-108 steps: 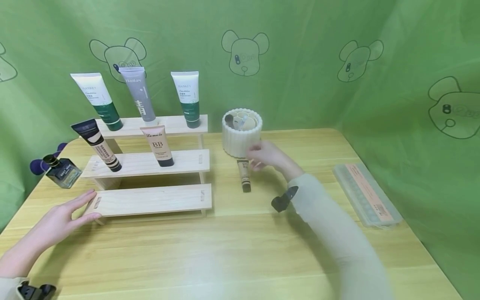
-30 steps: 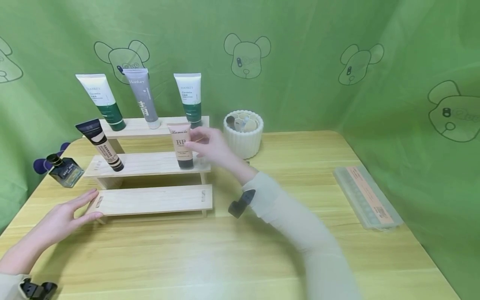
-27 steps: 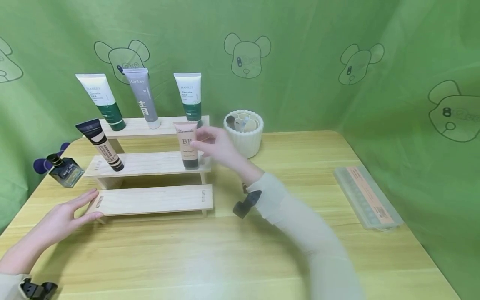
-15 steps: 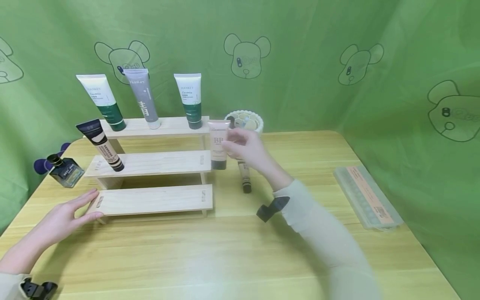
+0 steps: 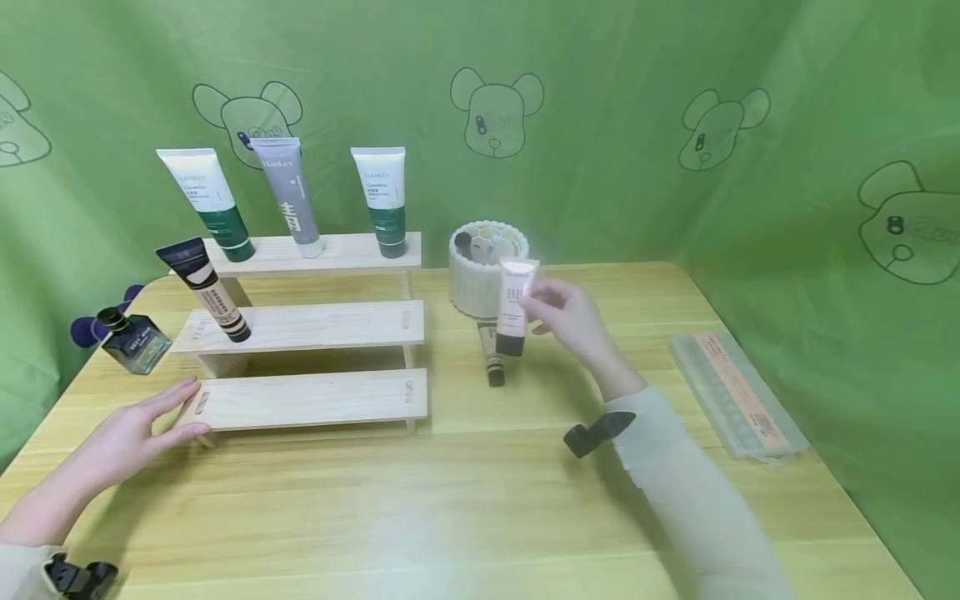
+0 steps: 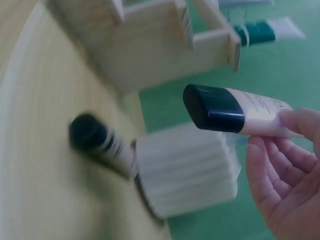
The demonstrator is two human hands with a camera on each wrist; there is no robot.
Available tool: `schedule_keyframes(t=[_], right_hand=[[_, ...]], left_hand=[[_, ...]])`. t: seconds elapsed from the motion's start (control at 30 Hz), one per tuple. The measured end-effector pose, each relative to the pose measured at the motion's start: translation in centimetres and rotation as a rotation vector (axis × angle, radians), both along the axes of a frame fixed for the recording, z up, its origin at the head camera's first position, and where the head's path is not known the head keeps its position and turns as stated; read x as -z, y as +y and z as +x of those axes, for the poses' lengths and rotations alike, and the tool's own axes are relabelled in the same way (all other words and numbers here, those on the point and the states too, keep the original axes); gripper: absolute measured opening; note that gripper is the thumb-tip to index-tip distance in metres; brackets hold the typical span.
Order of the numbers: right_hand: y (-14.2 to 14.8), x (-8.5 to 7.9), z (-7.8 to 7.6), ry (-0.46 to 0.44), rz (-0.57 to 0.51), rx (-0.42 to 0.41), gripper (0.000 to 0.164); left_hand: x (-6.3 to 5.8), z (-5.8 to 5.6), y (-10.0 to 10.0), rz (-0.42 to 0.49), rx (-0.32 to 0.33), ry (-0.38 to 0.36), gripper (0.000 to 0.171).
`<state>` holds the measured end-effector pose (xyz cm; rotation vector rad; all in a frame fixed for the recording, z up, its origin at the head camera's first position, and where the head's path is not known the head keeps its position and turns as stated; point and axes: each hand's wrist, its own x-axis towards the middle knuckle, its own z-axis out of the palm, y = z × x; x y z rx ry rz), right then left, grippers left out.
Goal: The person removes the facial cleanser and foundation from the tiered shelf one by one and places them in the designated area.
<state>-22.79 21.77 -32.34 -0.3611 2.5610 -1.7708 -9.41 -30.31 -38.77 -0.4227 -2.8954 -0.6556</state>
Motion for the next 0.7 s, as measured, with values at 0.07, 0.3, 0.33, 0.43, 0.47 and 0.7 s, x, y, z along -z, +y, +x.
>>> schedule_keyframes(t=[0.07,0.3,0.33,0.43,0.47,0.7], right_hand=[[0.8,0.6,-0.1,-0.018,0.015,0.012,0.032],[2.7,2.8,-0.7,-0.137,0.081,0.054,0.038],[2.9,3.1,-0.8,-0.158,0.082,0.056,0.040],[3.4,4.2,-1.2,-0.233,0.074,0.061,0.043],[3.6,4.6,-1.3,-0.256,0.072,0.061,0.044],[4.2,6.6,-2.5,-0.371,0.091,0.044,0.049]], left_hand=[[0.0,0.0,0.0,0.000,0.000,0.003,0.068],[0.0,0.0,0.1,-0.005,0.004,0.010,0.067],[0.0,0.0,0.1,-0.005,0.005,0.010,0.067],[0.0,0.1,0.1,-0.004,0.004,0.011,0.067],[0.0,0.1,0.1,-0.004,0.005,0.010,0.067],[-0.1,0.1,0.2,-0.006,0.003,0.011,0.066]])
